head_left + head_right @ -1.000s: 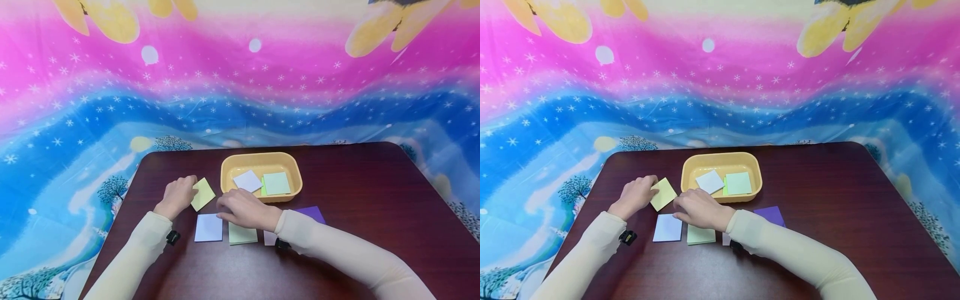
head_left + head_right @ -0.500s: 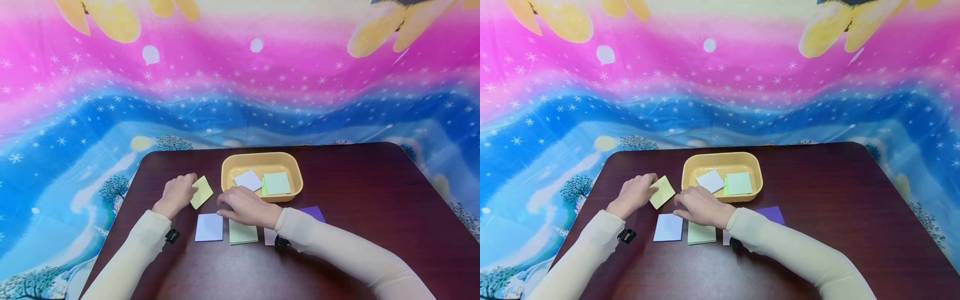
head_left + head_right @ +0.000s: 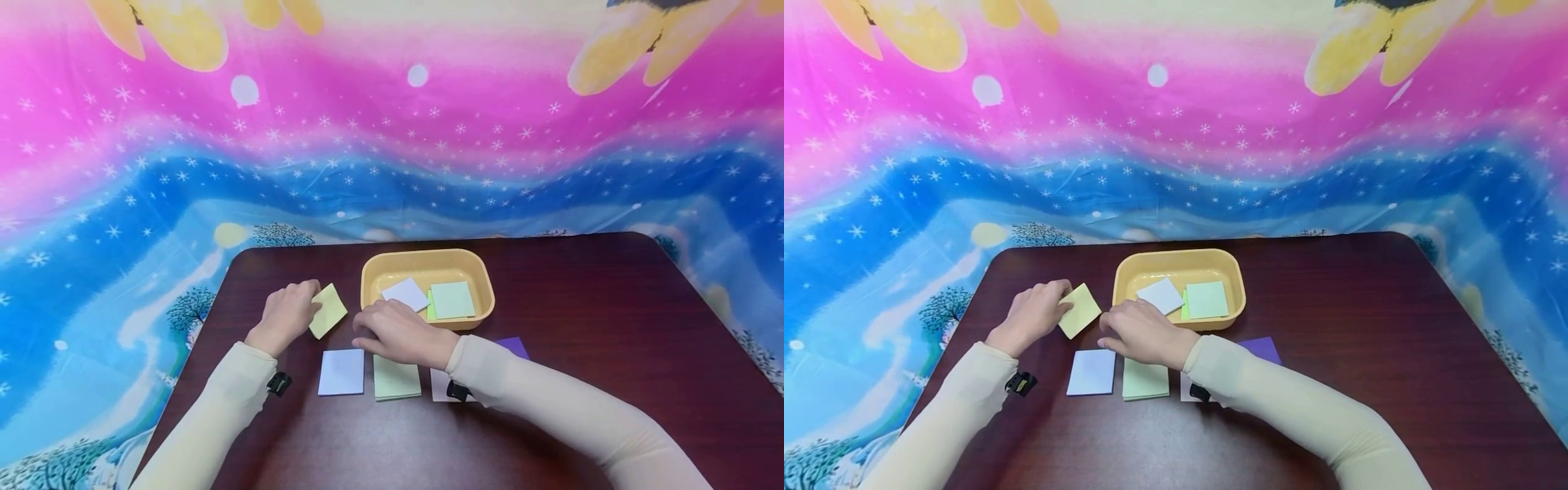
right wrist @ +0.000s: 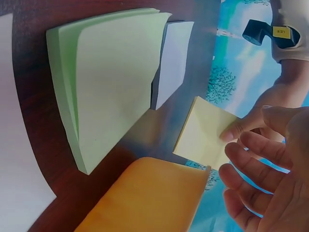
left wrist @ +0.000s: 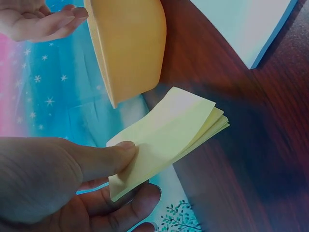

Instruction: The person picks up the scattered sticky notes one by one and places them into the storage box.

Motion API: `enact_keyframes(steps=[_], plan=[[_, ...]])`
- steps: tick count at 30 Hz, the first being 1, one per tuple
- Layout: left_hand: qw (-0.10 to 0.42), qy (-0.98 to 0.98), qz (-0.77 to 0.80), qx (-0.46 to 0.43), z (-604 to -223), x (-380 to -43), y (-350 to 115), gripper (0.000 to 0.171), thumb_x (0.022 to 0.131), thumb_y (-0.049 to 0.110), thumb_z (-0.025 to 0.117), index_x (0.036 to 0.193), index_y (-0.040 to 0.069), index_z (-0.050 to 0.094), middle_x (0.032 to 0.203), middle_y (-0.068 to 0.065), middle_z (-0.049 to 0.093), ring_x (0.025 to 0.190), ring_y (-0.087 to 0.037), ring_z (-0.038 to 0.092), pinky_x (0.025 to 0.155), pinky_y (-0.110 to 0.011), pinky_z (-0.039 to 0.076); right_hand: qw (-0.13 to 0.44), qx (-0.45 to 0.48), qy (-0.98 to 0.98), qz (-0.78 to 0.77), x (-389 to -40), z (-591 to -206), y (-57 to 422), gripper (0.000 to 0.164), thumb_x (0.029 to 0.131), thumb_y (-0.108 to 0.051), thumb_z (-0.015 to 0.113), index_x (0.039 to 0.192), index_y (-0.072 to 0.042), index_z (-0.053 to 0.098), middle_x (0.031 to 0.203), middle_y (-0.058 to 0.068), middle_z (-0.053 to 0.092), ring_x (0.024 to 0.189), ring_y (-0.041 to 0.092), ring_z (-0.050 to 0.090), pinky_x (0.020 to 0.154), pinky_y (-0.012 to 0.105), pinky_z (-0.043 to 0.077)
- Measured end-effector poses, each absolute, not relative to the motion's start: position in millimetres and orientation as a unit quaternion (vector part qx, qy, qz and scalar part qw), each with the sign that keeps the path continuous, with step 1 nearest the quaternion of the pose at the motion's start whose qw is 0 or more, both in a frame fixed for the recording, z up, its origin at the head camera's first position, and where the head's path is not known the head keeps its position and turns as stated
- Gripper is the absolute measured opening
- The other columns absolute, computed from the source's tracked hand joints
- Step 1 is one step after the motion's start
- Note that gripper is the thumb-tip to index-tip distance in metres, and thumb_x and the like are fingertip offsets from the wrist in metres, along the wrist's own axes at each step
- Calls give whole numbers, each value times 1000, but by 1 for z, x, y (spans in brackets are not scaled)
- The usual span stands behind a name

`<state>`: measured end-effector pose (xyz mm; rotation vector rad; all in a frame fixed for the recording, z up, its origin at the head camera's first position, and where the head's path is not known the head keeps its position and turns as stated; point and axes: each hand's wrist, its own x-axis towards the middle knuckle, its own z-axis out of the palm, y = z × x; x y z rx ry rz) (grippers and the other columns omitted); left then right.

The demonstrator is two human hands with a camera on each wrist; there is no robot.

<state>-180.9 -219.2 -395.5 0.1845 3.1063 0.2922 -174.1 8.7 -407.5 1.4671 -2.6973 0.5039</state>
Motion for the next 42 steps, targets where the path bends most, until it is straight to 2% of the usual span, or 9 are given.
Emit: enact_keyframes(steps=[11,19,26,42], plan=[[-11,993,94,66,-388,-181,-220,10,92,13,71,97,6,66,84,-12,72,64,-21,60,55,-37,46,25,467,-868,167,-178,-402,8,16,96,-33,69,96,-18,72,78,-8,64,73,8,55,73,29,48],[-15,993,96,68,-386,-179,-220,9,92,12,71,96,6,66,83,-12,71,63,-22,60,54,-37,45,25,464,-871,160,-181,-402,7,15,96,-33,69,95,-18,72,80,-5,67,74,9,57,75,32,49],[-20,993,97,71,-383,-178,-219,8,92,12,71,94,7,65,80,-11,71,62,-21,59,53,-37,45,14,453,-875,170,-184,-402,8,17,96,-31,69,101,-15,74,90,0,74,79,11,62,78,33,52],[-29,992,101,76,-371,-177,-218,9,92,12,72,94,6,65,82,-12,71,62,-22,59,53,-37,46,17,442,-879,178,-187,-398,9,19,97,-33,67,102,-16,74,97,-1,75,89,16,65,84,37,52]])
